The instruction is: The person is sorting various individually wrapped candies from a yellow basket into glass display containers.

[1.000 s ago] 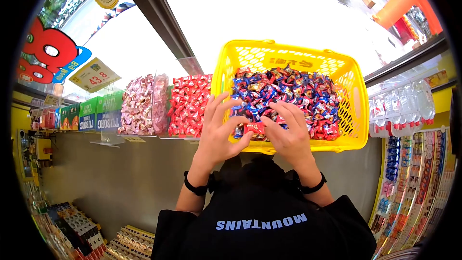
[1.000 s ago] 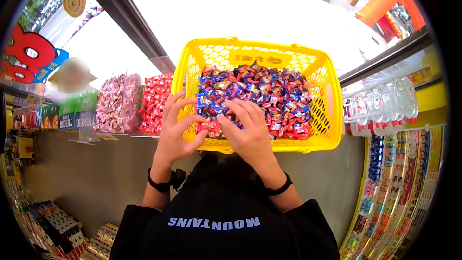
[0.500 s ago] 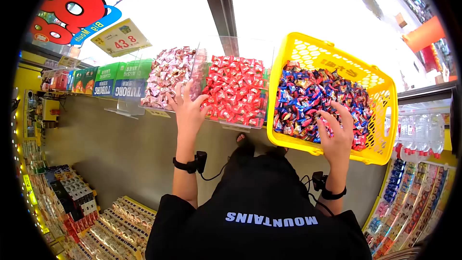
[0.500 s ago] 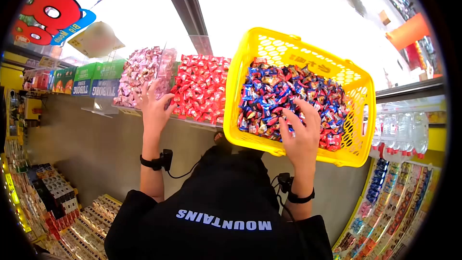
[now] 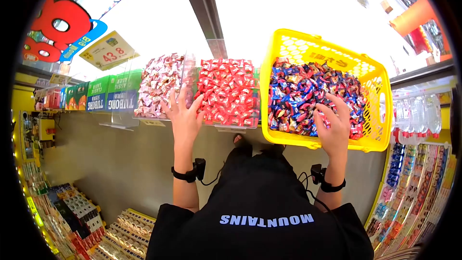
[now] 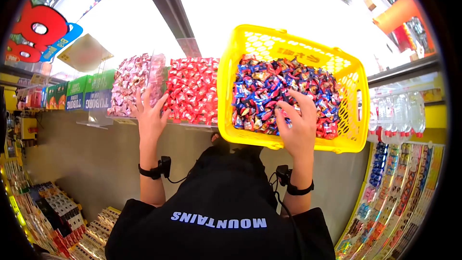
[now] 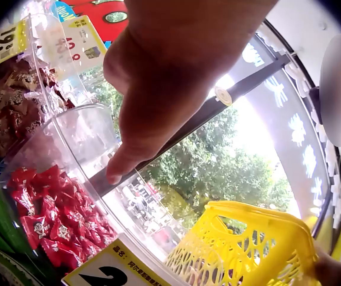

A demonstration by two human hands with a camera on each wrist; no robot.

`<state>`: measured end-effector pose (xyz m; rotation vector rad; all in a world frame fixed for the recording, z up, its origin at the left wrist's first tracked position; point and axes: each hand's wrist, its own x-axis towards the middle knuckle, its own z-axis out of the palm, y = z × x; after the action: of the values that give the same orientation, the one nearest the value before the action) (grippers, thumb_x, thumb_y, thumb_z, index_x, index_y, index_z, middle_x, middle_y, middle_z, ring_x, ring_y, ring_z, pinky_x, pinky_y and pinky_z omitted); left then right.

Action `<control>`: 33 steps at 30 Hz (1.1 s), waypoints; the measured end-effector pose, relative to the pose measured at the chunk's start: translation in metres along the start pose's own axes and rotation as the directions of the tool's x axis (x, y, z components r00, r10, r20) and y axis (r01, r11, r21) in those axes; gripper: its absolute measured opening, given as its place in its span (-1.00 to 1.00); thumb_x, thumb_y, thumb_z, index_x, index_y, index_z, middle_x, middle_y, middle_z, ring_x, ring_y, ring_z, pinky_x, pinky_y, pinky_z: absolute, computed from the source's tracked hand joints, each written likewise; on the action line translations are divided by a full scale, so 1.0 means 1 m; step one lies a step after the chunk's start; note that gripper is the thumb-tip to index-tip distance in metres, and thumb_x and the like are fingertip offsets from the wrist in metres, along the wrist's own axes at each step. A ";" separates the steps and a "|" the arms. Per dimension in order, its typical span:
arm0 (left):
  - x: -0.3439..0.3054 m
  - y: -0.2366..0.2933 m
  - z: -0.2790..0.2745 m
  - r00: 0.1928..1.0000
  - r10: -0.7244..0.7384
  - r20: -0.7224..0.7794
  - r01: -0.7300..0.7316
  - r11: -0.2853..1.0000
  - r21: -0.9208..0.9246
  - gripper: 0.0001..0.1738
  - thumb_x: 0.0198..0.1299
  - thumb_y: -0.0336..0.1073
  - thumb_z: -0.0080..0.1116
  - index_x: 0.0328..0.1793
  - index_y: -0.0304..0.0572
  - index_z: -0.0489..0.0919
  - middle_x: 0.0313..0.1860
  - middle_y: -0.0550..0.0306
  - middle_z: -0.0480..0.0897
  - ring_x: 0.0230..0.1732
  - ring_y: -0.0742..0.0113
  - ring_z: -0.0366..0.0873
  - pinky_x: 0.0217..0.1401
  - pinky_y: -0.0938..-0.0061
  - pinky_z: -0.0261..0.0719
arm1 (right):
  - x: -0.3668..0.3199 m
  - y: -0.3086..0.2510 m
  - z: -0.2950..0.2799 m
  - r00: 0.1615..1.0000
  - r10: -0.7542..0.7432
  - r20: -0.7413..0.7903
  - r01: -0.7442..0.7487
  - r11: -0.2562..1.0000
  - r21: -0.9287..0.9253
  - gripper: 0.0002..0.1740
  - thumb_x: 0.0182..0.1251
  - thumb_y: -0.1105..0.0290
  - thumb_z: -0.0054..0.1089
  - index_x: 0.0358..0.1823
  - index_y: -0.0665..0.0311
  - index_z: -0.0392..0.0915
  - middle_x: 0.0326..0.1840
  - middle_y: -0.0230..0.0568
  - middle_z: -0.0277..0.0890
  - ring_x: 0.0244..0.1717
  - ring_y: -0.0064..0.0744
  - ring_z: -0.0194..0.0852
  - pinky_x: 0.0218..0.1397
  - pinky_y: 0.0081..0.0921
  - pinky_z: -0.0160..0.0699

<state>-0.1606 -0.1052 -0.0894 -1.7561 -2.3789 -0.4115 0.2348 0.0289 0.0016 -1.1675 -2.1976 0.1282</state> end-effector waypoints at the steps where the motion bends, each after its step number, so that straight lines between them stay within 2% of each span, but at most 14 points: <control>1: 0.001 0.006 -0.002 0.999 0.012 -0.043 -0.014 0.999 -0.045 -0.41 0.16 -0.14 0.60 0.37 0.37 0.76 0.75 0.07 0.33 0.83 -0.24 0.02 0.78 -0.57 -0.22 | 0.001 -0.001 0.000 1.000 -0.016 -0.012 0.016 1.000 0.002 -0.74 0.23 0.44 0.59 -0.04 0.19 0.81 0.34 -0.11 0.67 0.37 0.06 0.57 0.47 0.00 0.51; 2: 0.005 0.017 -0.004 0.996 0.032 -0.088 -0.041 0.994 -0.099 -0.43 0.19 -0.15 0.57 0.38 0.35 0.76 0.74 0.05 0.34 0.82 -0.24 0.04 0.77 -0.59 -0.19 | 0.003 -0.003 -0.001 0.999 -0.038 -0.021 0.038 0.999 -0.017 -0.75 0.22 0.44 0.59 -0.07 0.19 0.81 0.32 -0.10 0.67 0.36 0.07 0.59 0.49 0.01 0.51; 3: 0.009 0.028 -0.012 0.994 0.051 -0.099 -0.064 0.989 -0.134 -0.45 0.25 -0.10 0.54 0.40 0.29 0.75 0.74 0.03 0.34 0.80 -0.25 0.08 0.79 -0.51 -0.18 | 0.005 -0.005 -0.003 0.999 -0.040 -0.027 0.040 0.999 0.000 -0.77 0.22 0.44 0.59 -0.09 0.19 0.80 0.30 -0.10 0.68 0.35 0.07 0.60 0.49 0.02 0.51; 6: 0.020 0.064 -0.033 0.981 0.113 -0.155 -0.147 0.961 -0.233 -0.45 0.29 -0.18 0.49 0.44 0.13 0.73 0.70 -0.06 0.41 0.78 -0.31 0.13 0.81 -0.31 -0.05 | 0.004 -0.003 -0.003 0.993 -0.093 -0.067 0.096 0.994 0.043 -0.79 0.23 0.43 0.57 -0.11 0.20 0.78 0.25 -0.10 0.67 0.32 0.03 0.62 0.51 0.05 0.51; 12: 0.042 0.136 -0.065 0.929 0.259 -0.264 -0.345 0.866 -0.363 -0.45 0.31 -0.19 0.46 0.44 -0.03 0.71 0.69 -0.12 0.42 0.78 -0.29 0.14 0.82 -0.28 -0.03 | -0.001 0.003 -0.011 0.980 -0.190 -0.056 0.196 0.975 0.109 -0.78 0.24 0.46 0.54 -0.08 0.15 0.77 0.25 -0.20 0.67 0.29 -0.09 0.65 0.53 0.05 0.53; 13: 0.043 0.149 -0.068 0.927 0.271 -0.258 -0.358 0.844 -0.399 -0.48 0.32 -0.17 0.45 0.40 -0.03 0.72 0.68 -0.12 0.43 0.79 -0.27 0.14 0.82 -0.27 -0.05 | -0.002 0.005 -0.015 0.970 -0.234 -0.069 0.240 0.964 0.111 -0.83 0.27 0.42 0.48 -0.12 0.19 0.73 0.20 -0.17 0.64 0.32 -0.10 0.60 0.50 0.02 0.50; 16: 0.042 0.187 -0.078 0.900 0.378 -0.216 -0.435 0.800 -0.413 -0.49 0.31 -0.04 0.51 0.37 0.15 0.76 0.66 0.00 0.45 0.79 -0.24 0.15 0.82 -0.33 -0.07 | -0.003 0.016 -0.038 0.968 -0.251 -0.015 0.249 0.948 0.197 -0.80 0.26 0.41 0.49 -0.10 0.18 0.73 0.21 -0.18 0.63 0.32 -0.11 0.59 0.48 -0.01 0.52; 20: 0.039 0.222 -0.073 0.884 0.451 -0.127 -0.459 0.778 -0.429 -0.52 0.26 -0.04 0.54 0.30 0.18 0.78 0.62 0.03 0.48 0.77 -0.24 0.17 0.82 -0.36 -0.09 | 0.020 0.050 -0.081 0.963 -0.268 0.031 0.249 0.926 0.283 -0.79 0.28 0.36 0.51 -0.07 0.13 0.79 0.25 -0.15 0.69 0.30 -0.02 0.64 0.42 -0.03 0.59; 22: 0.041 0.227 -0.070 0.887 0.449 -0.104 -0.449 0.790 -0.417 -0.50 0.24 -0.05 0.55 0.30 0.15 0.78 0.64 -0.01 0.46 0.77 -0.28 0.15 0.82 -0.36 -0.08 | 0.049 0.070 -0.106 0.966 -0.246 0.078 0.226 0.952 0.206 -0.76 0.33 0.31 0.49 0.00 0.13 0.84 0.26 -0.15 0.70 0.27 0.01 0.68 0.41 -0.09 0.63; 23: 0.042 0.227 -0.069 0.893 0.440 -0.095 -0.437 0.793 -0.424 -0.50 0.23 -0.06 0.55 0.30 0.14 0.78 0.65 -0.03 0.45 0.77 -0.29 0.15 0.82 -0.36 -0.08 | 0.064 0.081 -0.115 0.962 -0.196 0.192 0.162 0.970 0.181 -0.74 0.37 0.27 0.49 0.03 0.13 0.83 0.31 -0.09 0.68 0.34 0.03 0.65 0.46 -0.08 0.59; 24: 0.042 0.227 -0.068 0.898 0.432 -0.087 -0.425 0.796 -0.431 -0.50 0.23 -0.06 0.55 0.31 0.13 0.77 0.66 -0.04 0.43 0.77 -0.30 0.14 0.82 -0.36 -0.08 | 0.078 0.093 -0.121 0.943 -0.140 0.302 0.099 0.984 0.148 -0.73 0.40 0.24 0.49 0.06 0.13 0.83 0.36 -0.04 0.66 0.40 0.04 0.61 0.51 -0.08 0.54; 27: 0.044 0.227 -0.067 0.892 0.440 -0.107 -0.443 0.799 -0.407 -0.48 0.23 -0.08 0.54 0.32 0.10 0.76 0.68 -0.07 0.41 0.76 -0.31 0.14 0.82 -0.35 -0.06 | 0.100 0.143 -0.099 0.859 -0.094 0.504 0.147 0.987 -0.067 -0.66 0.37 0.14 0.51 0.08 0.10 0.84 0.40 0.05 0.62 0.41 0.09 0.59 0.51 -0.08 0.53; 30: 0.042 0.228 -0.069 0.891 0.441 -0.110 -0.447 0.808 -0.384 -0.48 0.24 -0.07 0.52 0.33 0.10 0.76 0.68 -0.07 0.41 0.76 -0.30 0.14 0.81 -0.34 -0.04 | 0.101 0.180 -0.066 0.717 0.070 0.694 0.206 0.929 -0.307 -0.62 0.23 0.10 0.58 0.04 0.02 0.86 0.47 0.05 0.56 0.45 0.09 0.55 0.53 -0.05 0.50; 33: 0.042 0.227 -0.070 0.892 0.439 -0.109 -0.446 0.812 -0.376 -0.48 0.25 -0.06 0.51 0.33 0.11 0.76 0.68 -0.06 0.40 0.76 -0.30 0.13 0.80 -0.37 -0.03 | 0.091 0.196 -0.051 0.557 0.088 0.826 0.431 0.819 -0.378 -0.58 0.09 0.10 0.65 0.03 -0.11 0.88 0.59 0.00 0.44 0.58 0.08 0.38 0.54 0.04 0.44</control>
<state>0.0402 -0.0261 0.0178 -2.3853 -1.8635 -0.8705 0.3674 0.2067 0.0153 -1.3169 -3.3721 -0.0907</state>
